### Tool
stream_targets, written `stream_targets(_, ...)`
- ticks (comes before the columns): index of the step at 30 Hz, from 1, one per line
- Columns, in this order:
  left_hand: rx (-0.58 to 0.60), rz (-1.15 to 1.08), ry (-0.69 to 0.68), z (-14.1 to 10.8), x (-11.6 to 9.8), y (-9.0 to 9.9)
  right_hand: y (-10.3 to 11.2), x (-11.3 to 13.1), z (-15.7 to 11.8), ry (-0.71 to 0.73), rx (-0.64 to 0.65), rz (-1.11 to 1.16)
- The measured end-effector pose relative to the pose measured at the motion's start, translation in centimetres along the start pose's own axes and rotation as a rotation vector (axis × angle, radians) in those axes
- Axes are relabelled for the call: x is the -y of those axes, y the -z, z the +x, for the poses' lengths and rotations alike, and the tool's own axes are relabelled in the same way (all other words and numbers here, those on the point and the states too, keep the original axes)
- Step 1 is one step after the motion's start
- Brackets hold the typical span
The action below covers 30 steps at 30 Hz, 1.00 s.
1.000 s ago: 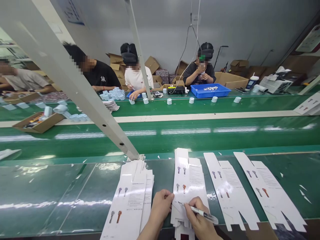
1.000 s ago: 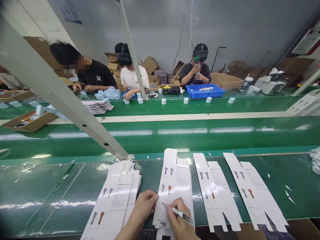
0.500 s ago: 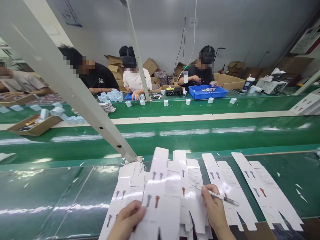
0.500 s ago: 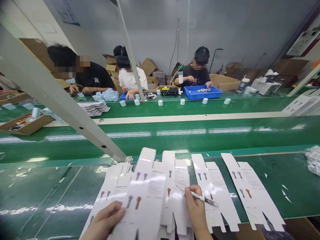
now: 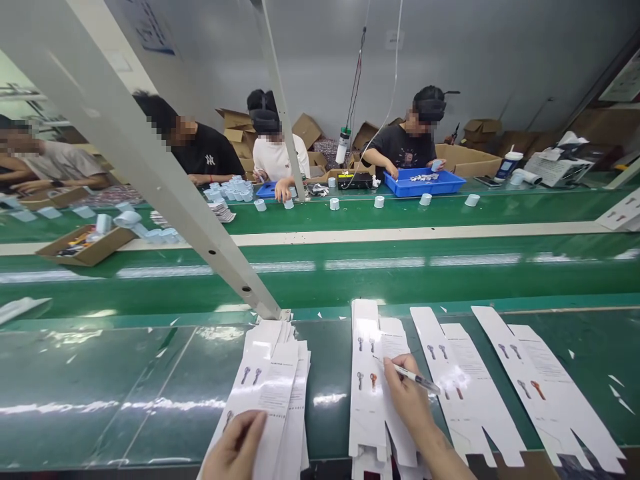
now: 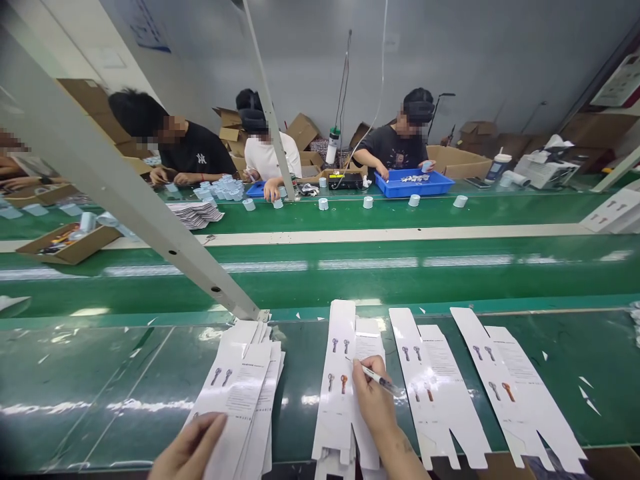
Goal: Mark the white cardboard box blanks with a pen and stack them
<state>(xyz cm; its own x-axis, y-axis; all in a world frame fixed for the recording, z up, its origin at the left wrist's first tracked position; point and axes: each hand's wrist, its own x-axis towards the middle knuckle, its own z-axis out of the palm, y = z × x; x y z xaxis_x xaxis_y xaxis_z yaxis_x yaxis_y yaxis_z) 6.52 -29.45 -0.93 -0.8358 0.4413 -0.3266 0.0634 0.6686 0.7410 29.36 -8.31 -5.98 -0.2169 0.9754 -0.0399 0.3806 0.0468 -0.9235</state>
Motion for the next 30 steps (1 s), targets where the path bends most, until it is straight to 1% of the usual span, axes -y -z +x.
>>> stream_targets(2, 0.176, -0.122, -0.032, -1.0, -1.8, -3.7, 0.5, 0.3, -0.7, 0.012, -0.009, 0.015)
stream_targets(4, 0.295, -0.222, -0.026, -1.5, -3.2, -7.6, 1.0, 0.3, -2.0, 0.039, 0.009, 0.041)
stream_targets(5, 0.334, -0.244, -0.01, -1.5, -3.7, -9.4, 1.2, 0.2, -2.8, 0.054, 0.03, 0.052)
stream_targets(7, 0.371, -0.239, 0.026, -1.3, -4.3, -12.3, 1.3, -0.5, -4.3, 0.087, 0.076, 0.057)
stream_targets(8, 0.375, -0.228, 0.038, -1.1, -4.4, -13.4, 1.2, -1.0, -5.0, 0.099, 0.097, 0.049)
stream_targets(10, 0.37, -0.219, 0.042, -0.9, -4.2, -14.8, 1.0, -2.0, -5.8, 0.12, 0.147, 0.021)
stream_targets(12, 0.361, -0.229, 0.038, -0.8, -4.0, -15.3, 0.6, -2.9, -6.1, 0.153, 0.215, -0.006)
stream_targets(15, 0.367, -0.239, 0.046, -0.9, -3.8, -15.3, 0.2, -3.6, -5.9, 0.208, 0.284, -0.044)
stream_targets(18, 0.386, -0.237, 0.054, -1.0, -4.1, -15.0, 0.3, -3.8, -5.8, 0.212, 0.297, -0.044)
stream_targets(20, 0.398, -0.227, 0.055, -0.9, -4.4, -14.9, 0.6, -3.8, -5.8, 0.184, 0.237, 0.022)
stream_targets(22, 0.404, -0.212, 0.057, -0.9, -4.8, -14.8, 1.0, -3.7, -5.7, 0.118, 0.124, 0.149)
stream_targets(24, 0.405, -0.196, 0.058, -0.9, -5.1, -14.5, 1.3, -3.4, -5.4, -0.012, 0.036, 0.323)
stream_targets(27, 0.436, -0.215, 0.069, -1.2, -5.7, -13.7, 1.7, -2.3, -4.6, -0.244, -0.027, 0.639)
stream_targets(28, 0.459, -0.246, 0.078, -1.4, -5.8, -13.3, 1.8, -1.8, -4.2, -0.291, -0.05, 0.728)
stream_targets(30, 0.502, -0.336, 0.097, -1.7, -5.8, -11.9, 2.1, -0.8, -3.3, -0.322, -0.091, 0.844)
